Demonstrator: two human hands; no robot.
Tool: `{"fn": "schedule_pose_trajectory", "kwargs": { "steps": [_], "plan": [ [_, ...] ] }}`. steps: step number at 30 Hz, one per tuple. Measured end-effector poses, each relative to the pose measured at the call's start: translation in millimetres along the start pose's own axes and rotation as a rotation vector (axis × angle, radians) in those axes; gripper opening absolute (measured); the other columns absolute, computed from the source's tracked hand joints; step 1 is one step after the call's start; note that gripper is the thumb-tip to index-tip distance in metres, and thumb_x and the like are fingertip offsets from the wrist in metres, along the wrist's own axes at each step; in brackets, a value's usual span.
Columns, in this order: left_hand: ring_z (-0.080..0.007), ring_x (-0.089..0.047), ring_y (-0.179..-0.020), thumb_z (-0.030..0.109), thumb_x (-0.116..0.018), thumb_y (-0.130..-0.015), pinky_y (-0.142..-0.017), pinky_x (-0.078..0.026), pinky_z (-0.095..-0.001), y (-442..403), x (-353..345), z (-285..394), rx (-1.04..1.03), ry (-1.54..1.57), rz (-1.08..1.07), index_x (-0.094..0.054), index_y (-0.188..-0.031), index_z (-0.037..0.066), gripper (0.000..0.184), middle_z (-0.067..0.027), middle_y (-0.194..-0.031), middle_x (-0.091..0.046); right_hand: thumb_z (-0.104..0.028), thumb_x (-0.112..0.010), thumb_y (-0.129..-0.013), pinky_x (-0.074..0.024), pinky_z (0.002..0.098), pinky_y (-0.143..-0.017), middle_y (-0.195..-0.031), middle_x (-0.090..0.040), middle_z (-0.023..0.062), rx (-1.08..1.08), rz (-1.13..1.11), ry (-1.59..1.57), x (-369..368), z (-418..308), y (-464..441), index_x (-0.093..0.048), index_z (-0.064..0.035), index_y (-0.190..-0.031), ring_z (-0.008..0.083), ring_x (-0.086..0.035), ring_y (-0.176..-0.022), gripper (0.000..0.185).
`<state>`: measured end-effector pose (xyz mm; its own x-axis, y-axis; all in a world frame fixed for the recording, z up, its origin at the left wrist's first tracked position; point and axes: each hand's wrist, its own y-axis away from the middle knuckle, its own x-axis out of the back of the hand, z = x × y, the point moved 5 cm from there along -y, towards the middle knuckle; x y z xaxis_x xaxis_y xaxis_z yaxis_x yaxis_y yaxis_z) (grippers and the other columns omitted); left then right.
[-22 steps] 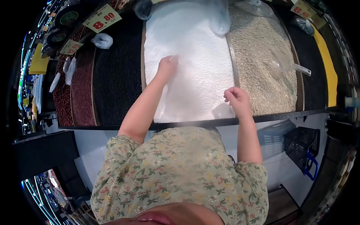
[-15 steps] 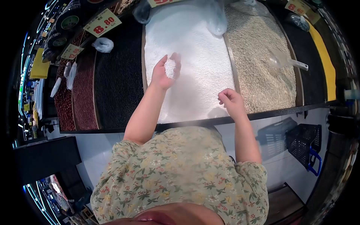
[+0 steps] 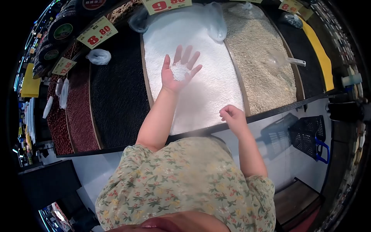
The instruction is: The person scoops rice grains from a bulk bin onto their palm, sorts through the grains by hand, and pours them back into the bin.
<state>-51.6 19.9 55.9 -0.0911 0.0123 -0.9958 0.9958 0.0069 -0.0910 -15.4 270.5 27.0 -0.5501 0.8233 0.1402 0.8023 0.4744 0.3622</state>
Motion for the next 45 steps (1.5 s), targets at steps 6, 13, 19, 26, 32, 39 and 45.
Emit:
{"fn": "schedule_pose_trajectory", "kwargs": {
  "steps": [6,13,19,26,32,39,45],
  "plan": [
    [-0.0365,-0.023,-0.142,0.045,-0.046,-0.091,-0.112,-0.018,-0.0608,-5.8,3.5,1.7,0.011,-0.063,0.019,-0.046,-0.138,0.015,0.056,-0.0104,-0.151,-0.033,-0.014,-0.060,-0.091,-0.0417,0.0207,-0.057,-0.077,-0.063,-0.0004,0.027,0.043,0.016,-12.3,2.5,12.8,-0.063,-0.0049,-0.088,0.0058,-0.058,-0.068,0.010],
    [-0.0353,-0.022,-0.142,0.046,-0.030,-0.098,-0.112,-0.020,-0.0575,-4.6,24.3,12.4,0.025,-0.070,0.104,-0.037,-0.143,0.011,0.057,-0.0111,-0.152,-0.031,-0.013,-0.060,-0.090,-0.0421,0.0202,-0.059,-0.078,-0.063,-0.0005,0.004,0.036,0.052,-31.1,-9.0,14.0,-0.063,-0.0042,-0.089,0.0057,-0.058,-0.070,0.009],
    [-0.0348,-0.024,-0.141,0.047,-0.022,-0.100,-0.111,-0.023,-0.0566,9.1,16.9,12.2,0.051,-0.177,0.179,-0.035,-0.145,0.012,0.058,-0.0126,-0.152,-0.031,-0.012,-0.064,-0.087,-0.0453,0.0234,-0.061,-0.076,-0.063,0.0016,0.130,0.067,0.137,-45.6,-27.0,-0.9,-0.063,-0.0002,-0.088,0.0079,-0.057,-0.069,0.012],
    [-0.0352,-0.026,-0.141,0.045,-0.022,-0.100,-0.110,-0.026,-0.0560,22.4,22.3,8.3,0.065,-0.157,0.195,-0.034,-0.145,0.009,0.058,-0.0131,-0.152,-0.031,-0.012,-0.066,-0.085,-0.0448,0.0245,-0.057,-0.079,-0.065,0.0057,0.286,0.100,0.261,-62.2,-64.7,-21.9,-0.066,-0.0015,-0.091,0.0101,-0.058,-0.068,0.012],
    [-0.0365,-0.024,-0.141,0.045,-0.021,-0.100,-0.109,-0.029,-0.0568,29.7,24.7,5.8,0.111,-0.157,0.152,-0.029,-0.147,0.009,0.059,-0.0148,-0.152,-0.028,-0.010,-0.065,-0.085,-0.0456,0.0263,-0.056,-0.082,-0.066,0.0074,0.382,0.132,0.396,-67.5,-85.9,-35.3,-0.066,-0.0022,-0.091,0.0144,-0.061,-0.068,0.011],
    [-0.0345,-0.027,-0.140,0.050,-0.023,-0.099,-0.105,-0.036,-0.0492,43.4,15.5,-3.8,0.183,0.075,0.112,-0.025,-0.148,0.009,0.064,-0.0148,-0.153,-0.027,-0.009,-0.068,-0.081,-0.0482,0.0312,-0.057,-0.081,-0.064,0.0101,0.592,0.127,0.552,-75.5,-125.9,-52.5,-0.066,-0.0029,-0.086,0.0217,-0.061,-0.066,0.008],
    [-0.0272,-0.030,-0.139,0.052,-0.026,-0.099,-0.107,-0.036,-0.0404,48.0,16.4,-7.3,0.267,0.185,-0.040,-0.026,-0.148,0.010,0.065,-0.0125,-0.152,-0.029,-0.005,-0.069,-0.079,-0.0471,0.0278,-0.058,-0.079,-0.063,0.0085,0.750,0.046,0.618,-94.5,-139.9,-74.7,-0.065,-0.0019,-0.085,0.0183,-0.060,-0.065,0.008]
  ]
}}
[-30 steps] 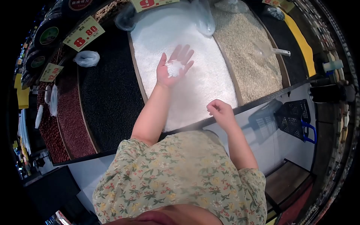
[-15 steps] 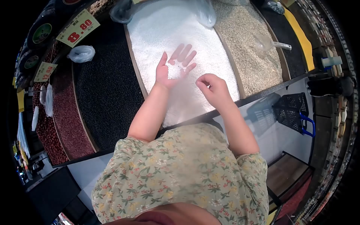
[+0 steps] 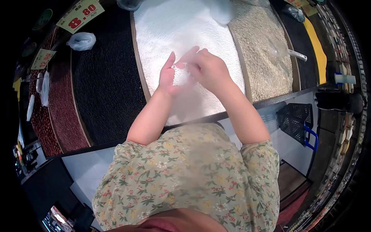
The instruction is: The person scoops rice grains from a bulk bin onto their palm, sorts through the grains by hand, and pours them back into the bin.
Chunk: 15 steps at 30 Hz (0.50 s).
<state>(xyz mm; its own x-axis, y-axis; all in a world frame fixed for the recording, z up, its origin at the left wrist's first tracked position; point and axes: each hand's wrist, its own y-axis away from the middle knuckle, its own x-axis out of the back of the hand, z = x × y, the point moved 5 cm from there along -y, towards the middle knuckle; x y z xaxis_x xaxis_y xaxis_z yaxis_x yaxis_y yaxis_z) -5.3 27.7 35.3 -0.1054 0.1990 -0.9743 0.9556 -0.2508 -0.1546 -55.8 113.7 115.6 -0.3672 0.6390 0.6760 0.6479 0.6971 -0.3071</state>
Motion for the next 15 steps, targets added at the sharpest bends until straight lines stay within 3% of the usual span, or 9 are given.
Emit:
{"fn": "schedule_pose_trajectory", "kwargs": {
  "steps": [3,5,9,12,14,15],
  "plan": [
    [-0.0254,-0.032,-0.138,0.051,-0.027,-0.098,-0.109,-0.033,-0.0404,-1.6,-2.3,-2.1,-0.036,-0.142,0.097,-0.027,-0.148,0.009,0.065,-0.0118,-0.152,-0.030,-0.008,-0.070,-0.078,-0.0492,0.0309,-0.060,-0.079,-0.064,0.0100,-0.019,-0.095,0.112,-3.0,-6.6,-10.6,-0.065,-0.0022,-0.083,0.0219,-0.062,-0.065,0.009],
    [-0.0252,-0.033,-0.137,0.051,-0.028,-0.098,-0.110,-0.031,-0.0405,-1.9,0.8,-1.0,-0.076,-0.271,0.196,-0.026,-0.148,0.008,0.066,-0.0117,-0.151,-0.030,-0.012,-0.063,-0.080,-0.0508,0.0375,-0.067,-0.083,-0.064,0.0091,-0.037,-0.138,0.120,-3.6,-10.2,-13.9,-0.072,-0.0159,-0.086,0.0268,-0.062,-0.068,0.012],
    [-0.0260,-0.035,-0.136,0.051,-0.029,-0.098,-0.110,-0.030,-0.0417,1.5,10.4,-3.1,-0.072,-0.221,0.279,-0.028,-0.147,0.007,0.065,-0.0118,-0.149,-0.034,-0.014,-0.062,-0.081,-0.0508,0.0374,-0.072,-0.084,-0.064,0.0094,-0.072,-0.229,0.129,-9.6,-2.9,-15.8,-0.073,-0.0168,-0.086,0.0279,-0.062,-0.070,0.012],
    [-0.0273,-0.036,-0.135,0.052,-0.028,-0.098,-0.111,-0.030,-0.0434,4.0,5.4,-5.5,-0.130,-0.274,0.341,-0.030,-0.147,0.008,0.066,-0.0132,-0.148,-0.036,-0.012,-0.063,-0.080,-0.0518,0.0368,-0.069,-0.083,-0.063,0.0092,-0.094,-0.276,0.170,-10.4,-0.6,-17.9,-0.071,-0.0122,-0.082,0.0261,-0.063,-0.069,0.008],
    [-0.0287,-0.036,-0.134,0.053,-0.027,-0.098,-0.111,-0.029,-0.0447,5.0,0.1,-4.0,-0.184,-0.345,0.364,-0.030,-0.147,0.008,0.067,-0.0145,-0.147,-0.037,-0.009,-0.062,-0.082,-0.0521,0.0332,-0.063,-0.079,-0.062,0.0087,-0.303,-0.263,-0.067,-5.7,16.9,-13.7,-0.065,-0.0046,-0.078,0.0203,-0.064,-0.068,0.006],
    [-0.0312,-0.036,-0.134,0.055,-0.025,-0.098,-0.111,-0.028,-0.0475,5.3,-2.1,-4.4,-0.189,-0.279,0.337,-0.029,-0.147,0.009,0.068,-0.0163,-0.147,-0.036,-0.008,-0.060,-0.085,-0.0505,0.0279,-0.058,-0.076,-0.062,0.0069,-0.450,-0.210,-0.489,-7.3,22.5,-7.3,-0.059,-0.0009,-0.080,0.0152,-0.062,-0.066,0.009]
  ]
}}
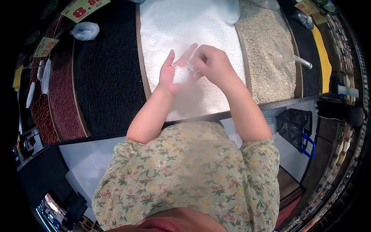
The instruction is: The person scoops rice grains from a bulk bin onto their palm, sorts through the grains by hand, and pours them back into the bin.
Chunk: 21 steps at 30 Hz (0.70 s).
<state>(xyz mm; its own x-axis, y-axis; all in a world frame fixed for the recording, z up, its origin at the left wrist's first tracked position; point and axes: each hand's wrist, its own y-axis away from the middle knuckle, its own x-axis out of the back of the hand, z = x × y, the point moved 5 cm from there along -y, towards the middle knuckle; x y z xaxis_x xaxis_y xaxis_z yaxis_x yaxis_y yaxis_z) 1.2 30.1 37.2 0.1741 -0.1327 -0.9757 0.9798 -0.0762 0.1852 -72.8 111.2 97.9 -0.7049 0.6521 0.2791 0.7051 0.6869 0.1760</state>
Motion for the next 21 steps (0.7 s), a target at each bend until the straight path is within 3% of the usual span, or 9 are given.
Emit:
{"fn": "schedule_pose_trajectory", "kwargs": {
  "steps": [1,3,10,21],
  "plan": [
    [-0.0337,-0.036,-0.133,0.058,-0.023,-0.097,-0.111,-0.027,-0.0502,0.7,-1.5,0.2,0.004,0.067,-0.022,-0.028,-0.148,0.010,0.070,-0.0181,-0.147,-0.036,-0.008,-0.060,-0.085,-0.0505,0.0279,-0.058,-0.076,-0.062,0.0069,-0.001,-0.002,-0.002,2.2,0.7,2.8,-0.059,-0.0009,-0.080,0.0152,-0.062,-0.066,0.009],
    [-0.0373,-0.034,-0.134,0.060,-0.021,-0.096,-0.111,-0.024,-0.0545,0.2,-1.4,1.1,0.000,0.094,-0.026,-0.027,-0.149,0.012,0.072,-0.0196,-0.148,-0.033,-0.008,-0.060,-0.088,-0.0469,0.0226,-0.055,-0.076,-0.063,0.0063,-0.023,0.008,-0.380,10.9,4.2,8.4,-0.057,0.0002,-0.087,0.0117,-0.059,-0.063,0.009],
    [-0.0479,-0.017,-0.139,0.074,-0.012,-0.088,-0.107,-0.013,-0.0710,-1.8,-11.1,-2.7,0.027,0.061,-0.120,-0.019,-0.151,0.022,0.082,-0.0193,-0.155,-0.014,-0.006,-0.064,-0.085,-0.0423,0.0197,-0.057,-0.084,-0.063,0.0029,-0.045,0.047,-0.391,25.5,38.8,29.3,-0.058,-0.0022,-0.088,0.0066,-0.056,-0.066,0.008],
    [-0.0509,-0.025,-0.134,0.078,-0.011,-0.085,-0.107,-0.014,-0.0702,-0.2,-7.0,-5.4,0.082,0.009,-0.076,-0.016,-0.152,0.022,0.087,-0.0217,-0.155,-0.015,-0.005,-0.065,-0.085,-0.0454,0.0212,-0.061,-0.085,-0.065,0.0011,0.000,0.159,-0.219,25.9,44.6,38.5,-0.064,-0.0021,-0.094,0.0068,-0.060,-0.074,0.010]
  ]
}}
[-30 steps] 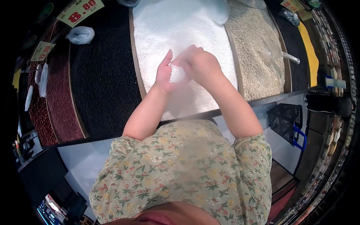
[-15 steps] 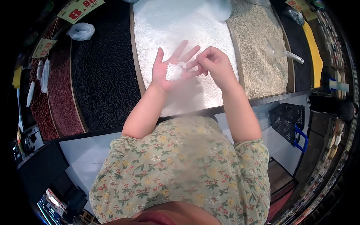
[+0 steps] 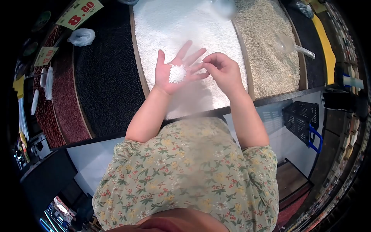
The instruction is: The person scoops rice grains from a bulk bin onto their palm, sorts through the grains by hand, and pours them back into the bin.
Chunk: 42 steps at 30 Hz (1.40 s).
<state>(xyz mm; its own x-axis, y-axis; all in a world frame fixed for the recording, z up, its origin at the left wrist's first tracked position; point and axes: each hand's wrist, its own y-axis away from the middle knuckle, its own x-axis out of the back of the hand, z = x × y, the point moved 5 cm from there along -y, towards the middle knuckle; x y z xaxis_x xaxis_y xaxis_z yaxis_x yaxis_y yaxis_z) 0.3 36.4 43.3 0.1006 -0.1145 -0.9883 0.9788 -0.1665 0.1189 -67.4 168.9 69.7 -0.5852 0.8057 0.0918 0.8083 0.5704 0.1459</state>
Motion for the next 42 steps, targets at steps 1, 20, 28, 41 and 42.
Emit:
{"fn": "schedule_pose_trajectory", "kwargs": {
  "steps": [1,20,28,41,42],
  "plan": [
    [-0.0506,-0.027,-0.134,0.078,-0.011,-0.085,-0.107,-0.015,-0.0688,1.2,2.0,0.3,-0.004,0.017,0.018,-0.016,-0.152,0.020,0.088,-0.0225,-0.154,-0.015,-0.005,-0.065,-0.085,-0.0465,0.0220,-0.062,-0.085,-0.066,0.0018,0.057,0.041,0.059,-0.2,1.4,-1.1,-0.065,-0.0020,-0.094,0.0077,-0.060,-0.074,0.010],
    [-0.0432,-0.022,-0.139,0.076,-0.010,-0.087,-0.111,-0.018,-0.0606,1.3,3.1,14.7,-0.050,0.154,-0.048,-0.021,-0.151,0.018,0.087,-0.0233,-0.154,-0.015,-0.003,-0.066,-0.080,-0.0497,0.0284,-0.059,-0.087,-0.064,0.0092,0.456,0.000,0.553,-24.9,-38.9,-8.3,-0.065,-0.0029,-0.092,0.0188,-0.062,-0.068,0.012],
    [-0.0406,-0.033,-0.134,0.079,-0.014,-0.085,-0.109,-0.025,-0.0567,-1.2,7.5,11.8,0.009,0.142,-0.138,-0.019,-0.151,0.018,0.090,-0.0240,-0.150,-0.025,-0.006,-0.067,-0.079,-0.0500,0.0300,-0.058,-0.079,-0.062,0.0063,0.541,-0.074,0.596,-35.4,-45.9,-8.7,-0.066,-0.0065,-0.084,0.0205,-0.062,-0.066,0.005],
    [-0.0315,-0.046,-0.122,0.077,-0.019,-0.087,-0.103,-0.037,-0.0475,7.1,3.9,4.4,0.046,0.142,-0.226,-0.020,-0.151,0.015,0.089,-0.0154,-0.136,-0.045,-0.004,-0.068,-0.077,-0.0501,0.0297,-0.057,-0.077,-0.060,0.0061,0.583,-0.224,0.782,-47.8,-39.7,-17.4,-0.066,-0.0050,-0.084,0.0195,-0.063,-0.065,0.007],
    [-0.0311,-0.044,-0.124,0.077,-0.019,-0.087,-0.104,-0.036,-0.0480,6.9,3.4,3.9,0.058,0.178,-0.255,-0.020,-0.151,0.015,0.089,-0.0151,-0.138,-0.044,-0.005,-0.068,-0.076,-0.0501,0.0307,-0.057,-0.077,-0.060,0.0066,0.606,-0.227,0.819,-49.3,-40.3,-17.5,-0.066,-0.0050,-0.083,0.0211,-0.063,-0.066,0.007]
  ]
}}
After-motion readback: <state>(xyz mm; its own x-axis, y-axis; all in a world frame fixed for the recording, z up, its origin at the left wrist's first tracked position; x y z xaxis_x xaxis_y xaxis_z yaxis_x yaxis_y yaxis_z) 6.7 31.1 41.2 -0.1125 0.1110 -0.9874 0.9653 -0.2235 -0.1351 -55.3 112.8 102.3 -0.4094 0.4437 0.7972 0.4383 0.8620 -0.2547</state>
